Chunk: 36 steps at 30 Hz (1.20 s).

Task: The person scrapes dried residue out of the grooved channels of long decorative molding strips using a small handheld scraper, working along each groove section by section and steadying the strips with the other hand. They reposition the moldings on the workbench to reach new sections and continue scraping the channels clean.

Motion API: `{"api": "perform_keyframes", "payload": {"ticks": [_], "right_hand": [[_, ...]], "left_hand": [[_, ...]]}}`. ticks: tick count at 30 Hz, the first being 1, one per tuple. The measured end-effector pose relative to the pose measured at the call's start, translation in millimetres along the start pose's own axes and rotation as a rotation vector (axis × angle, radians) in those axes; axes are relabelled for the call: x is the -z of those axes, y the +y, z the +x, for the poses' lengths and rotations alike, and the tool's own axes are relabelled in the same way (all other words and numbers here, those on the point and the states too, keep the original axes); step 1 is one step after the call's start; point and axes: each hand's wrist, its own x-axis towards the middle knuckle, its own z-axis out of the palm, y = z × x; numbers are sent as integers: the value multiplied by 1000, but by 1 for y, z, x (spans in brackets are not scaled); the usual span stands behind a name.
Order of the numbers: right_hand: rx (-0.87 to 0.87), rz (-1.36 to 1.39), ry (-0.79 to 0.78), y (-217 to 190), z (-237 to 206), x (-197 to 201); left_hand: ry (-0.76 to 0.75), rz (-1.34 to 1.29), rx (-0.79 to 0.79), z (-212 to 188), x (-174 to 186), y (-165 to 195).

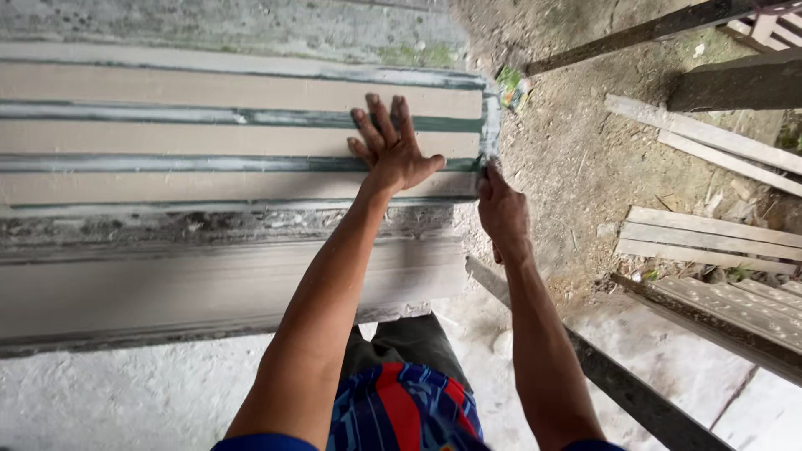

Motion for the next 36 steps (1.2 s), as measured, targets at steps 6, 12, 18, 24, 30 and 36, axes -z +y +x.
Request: {"api": "perform_keyframes", "payload": {"ticks": [6, 12, 18, 24, 30, 36], "right_hand": [[63, -74, 87, -5, -10, -1], [44, -85, 32, -10, -5, -2], [81, -115, 29, -15, 6, 5], [145, -158, 42, -9, 16, 8], [28, -205, -77, -27, 58, 24], [121, -67, -58, -34, 101, 43]], "left_hand": [[-4, -54, -4, 1, 1, 1], [24, -47, -34, -4, 5, 2], [-26, -54, 16, -6, 11, 5], [5, -51, -5, -6, 11, 4], [32, -25, -3, -5, 12, 3], [16, -44, 6, -5, 15, 4]]}}
